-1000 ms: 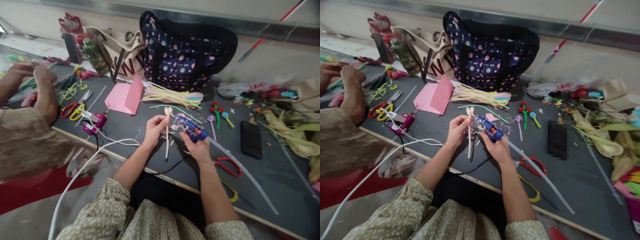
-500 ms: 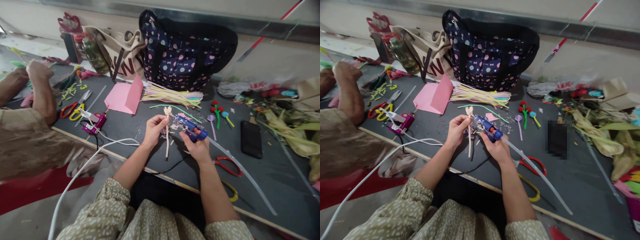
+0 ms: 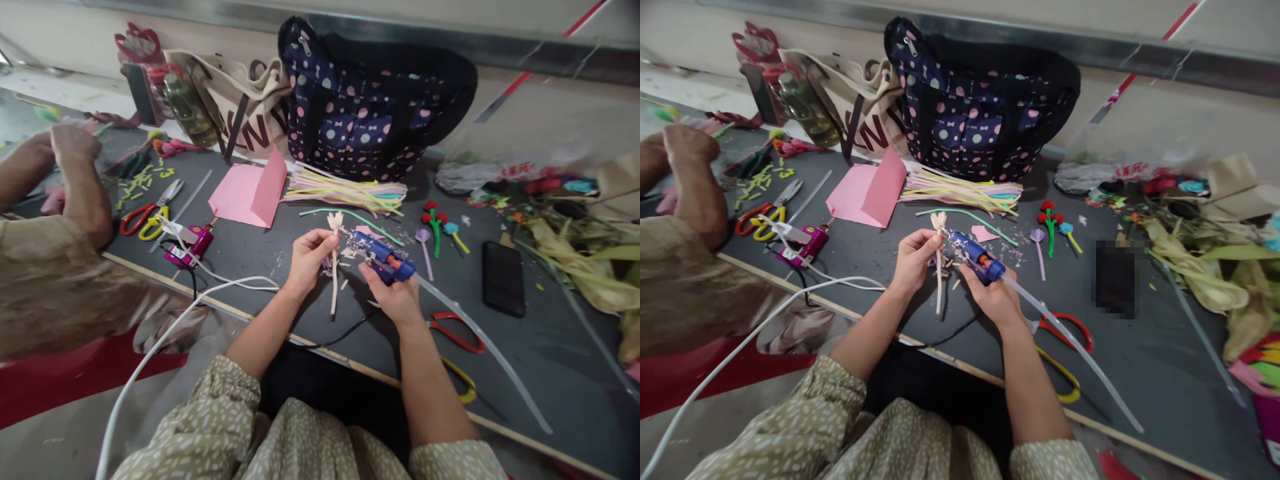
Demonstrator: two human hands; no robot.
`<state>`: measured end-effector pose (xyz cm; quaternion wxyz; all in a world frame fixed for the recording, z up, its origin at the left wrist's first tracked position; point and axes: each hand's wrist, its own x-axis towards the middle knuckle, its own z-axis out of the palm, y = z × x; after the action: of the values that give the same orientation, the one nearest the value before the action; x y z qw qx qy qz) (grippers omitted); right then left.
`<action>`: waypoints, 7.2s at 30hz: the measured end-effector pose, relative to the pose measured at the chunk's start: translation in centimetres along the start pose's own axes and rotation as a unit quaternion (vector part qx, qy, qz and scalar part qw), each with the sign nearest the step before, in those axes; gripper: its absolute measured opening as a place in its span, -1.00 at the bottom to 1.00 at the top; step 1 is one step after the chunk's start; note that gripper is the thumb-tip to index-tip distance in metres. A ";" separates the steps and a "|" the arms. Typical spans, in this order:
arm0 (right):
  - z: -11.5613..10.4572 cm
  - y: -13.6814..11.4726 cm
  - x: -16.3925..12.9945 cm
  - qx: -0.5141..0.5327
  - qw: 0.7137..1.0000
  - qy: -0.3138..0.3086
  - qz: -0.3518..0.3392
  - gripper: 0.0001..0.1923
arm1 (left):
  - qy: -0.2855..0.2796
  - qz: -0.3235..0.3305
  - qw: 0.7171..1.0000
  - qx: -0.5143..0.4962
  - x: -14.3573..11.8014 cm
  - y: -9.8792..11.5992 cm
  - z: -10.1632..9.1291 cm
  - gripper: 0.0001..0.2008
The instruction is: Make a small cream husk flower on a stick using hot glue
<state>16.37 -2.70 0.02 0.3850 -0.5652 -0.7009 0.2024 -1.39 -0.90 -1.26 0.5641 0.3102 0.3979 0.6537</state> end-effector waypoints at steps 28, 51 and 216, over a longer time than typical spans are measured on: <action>-0.2 -0.5 -0.1 0.015 1.000 -0.011 0.017 -0.65 | 0.000 0.005 1.000 0.008 0.0 0.1 0.0 -0.71; -0.5 -1.1 0.1 0.030 0.999 -0.030 0.005 -0.71 | 0.016 0.005 1.000 0.016 0.1 0.0 0.0 -0.70; 0.5 1.4 1.9 0.087 0.992 0.075 -0.045 -0.86 | -0.148 -0.069 0.968 0.191 -0.5 -0.5 0.4 -0.72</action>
<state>16.80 -0.41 -0.73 0.4928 -0.5110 -0.6745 0.2027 -0.71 -1.33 -1.42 0.5907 0.4771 0.4482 0.4716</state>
